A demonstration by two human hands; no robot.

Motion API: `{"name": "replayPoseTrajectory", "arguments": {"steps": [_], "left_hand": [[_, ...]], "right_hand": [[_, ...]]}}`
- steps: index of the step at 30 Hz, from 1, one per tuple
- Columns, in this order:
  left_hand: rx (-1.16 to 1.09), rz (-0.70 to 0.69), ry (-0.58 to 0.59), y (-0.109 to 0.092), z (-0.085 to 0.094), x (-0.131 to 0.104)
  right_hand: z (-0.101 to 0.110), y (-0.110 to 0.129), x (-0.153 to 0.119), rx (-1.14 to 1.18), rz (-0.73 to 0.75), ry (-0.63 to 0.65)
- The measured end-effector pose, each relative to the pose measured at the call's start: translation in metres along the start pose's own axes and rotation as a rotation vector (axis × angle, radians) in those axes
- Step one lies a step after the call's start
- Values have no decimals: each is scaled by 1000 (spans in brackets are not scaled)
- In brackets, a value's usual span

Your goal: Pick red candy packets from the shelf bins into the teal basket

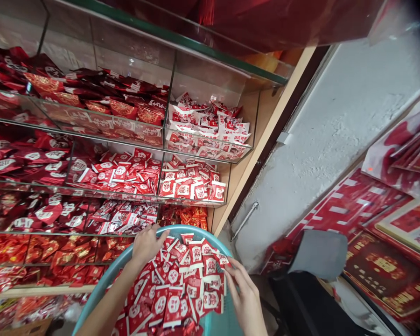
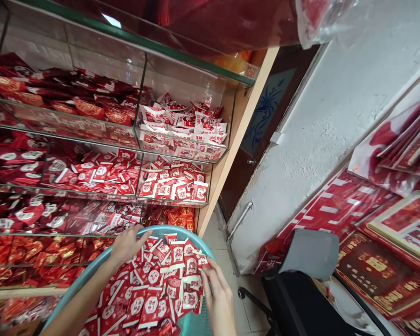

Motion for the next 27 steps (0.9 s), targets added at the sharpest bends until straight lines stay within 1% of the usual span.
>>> {"name": "replayPoseTrajectory", "arguments": {"steps": [4, 8, 12, 15, 21, 24, 27], "left_hand": [[3, 7, 4, -1, 1, 0], [11, -2, -11, -2, 1, 0], [11, 12, -7, -2, 0, -1], [9, 26, 12, -2, 1, -2], [6, 42, 11, -3, 1, -2], [6, 39, 10, -3, 1, -2], [6, 47, 10, -3, 2, -2]], "right_hand": [[-2, 1, -2, -26, -58, -35], [-4, -4, -4, -52, -154, -51], [-6, -10, 2, -95, -216, -67], [-8, -11, 9, -152, -221, -57], [-14, -6, 14, -363, -194, 64], [-13, -5, 15, -439, -160, 94], [-10, -11, 14, -511, -126, 104]]}}
Point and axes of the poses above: each hand's wrist, its own x-axis towards the middle knuckle, its own z-axis out of the back of the hand, y = z × x, the point moved 1 cm from there along x, towards the middle knuckle, and after that the axes turned 10 degrees about -y, right-handed, at the moved point
